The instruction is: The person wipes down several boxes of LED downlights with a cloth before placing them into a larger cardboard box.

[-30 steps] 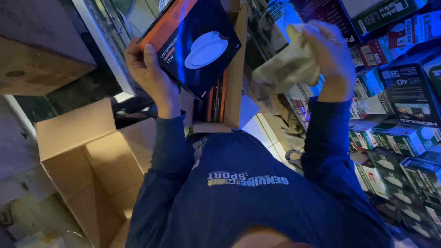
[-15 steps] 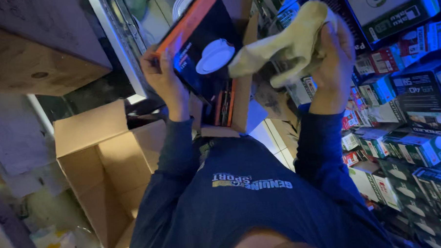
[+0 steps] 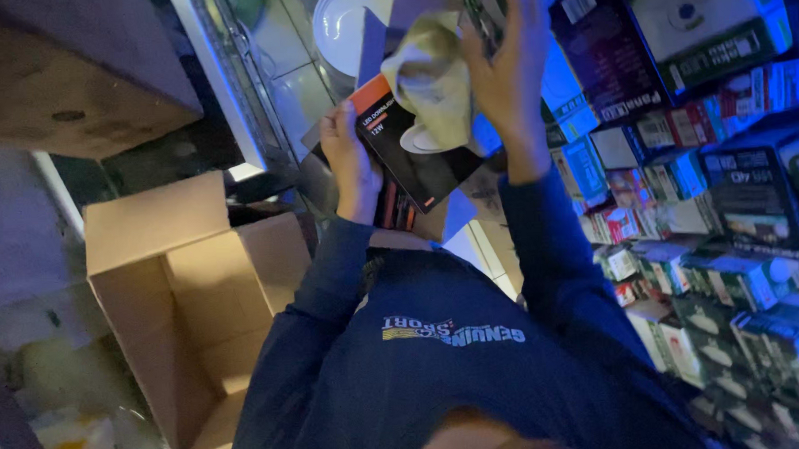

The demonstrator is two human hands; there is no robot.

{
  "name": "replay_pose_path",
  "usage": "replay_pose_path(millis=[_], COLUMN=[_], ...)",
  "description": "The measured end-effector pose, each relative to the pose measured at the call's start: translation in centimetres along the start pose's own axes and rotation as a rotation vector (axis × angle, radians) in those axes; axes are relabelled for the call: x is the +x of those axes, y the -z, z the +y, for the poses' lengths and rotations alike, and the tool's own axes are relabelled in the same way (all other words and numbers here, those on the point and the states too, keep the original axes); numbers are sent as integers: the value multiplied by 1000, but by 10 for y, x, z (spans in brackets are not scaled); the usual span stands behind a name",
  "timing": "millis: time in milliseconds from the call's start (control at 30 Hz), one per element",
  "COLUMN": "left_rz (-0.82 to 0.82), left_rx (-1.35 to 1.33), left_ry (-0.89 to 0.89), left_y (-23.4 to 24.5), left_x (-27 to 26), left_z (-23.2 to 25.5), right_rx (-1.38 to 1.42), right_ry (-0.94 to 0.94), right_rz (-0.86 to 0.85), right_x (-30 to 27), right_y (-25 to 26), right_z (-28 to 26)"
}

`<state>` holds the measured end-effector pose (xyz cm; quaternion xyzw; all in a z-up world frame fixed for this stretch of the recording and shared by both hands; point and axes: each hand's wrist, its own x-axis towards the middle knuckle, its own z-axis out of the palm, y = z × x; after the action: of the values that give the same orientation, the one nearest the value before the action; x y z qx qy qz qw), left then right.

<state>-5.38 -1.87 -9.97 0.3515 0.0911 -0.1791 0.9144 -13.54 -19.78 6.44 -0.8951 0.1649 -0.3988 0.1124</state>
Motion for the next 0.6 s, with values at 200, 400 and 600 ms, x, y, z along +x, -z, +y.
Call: replay_pose_path(millis=[200, 400, 600], left_rz=[-45, -36, -37], left_rx=[26, 64, 336], left_ry=[-50, -147, -271], left_y=[-10, -25, -17], left_x=[-8, -12, 10], left_z=[9, 9, 19], right_rx=[-208, 213, 413], right_ry=[185, 59, 294], right_rz=[-404, -397, -556], right_x=[-40, -70, -105], right_y=[19, -18, 2], right_z=[-44, -35, -52])
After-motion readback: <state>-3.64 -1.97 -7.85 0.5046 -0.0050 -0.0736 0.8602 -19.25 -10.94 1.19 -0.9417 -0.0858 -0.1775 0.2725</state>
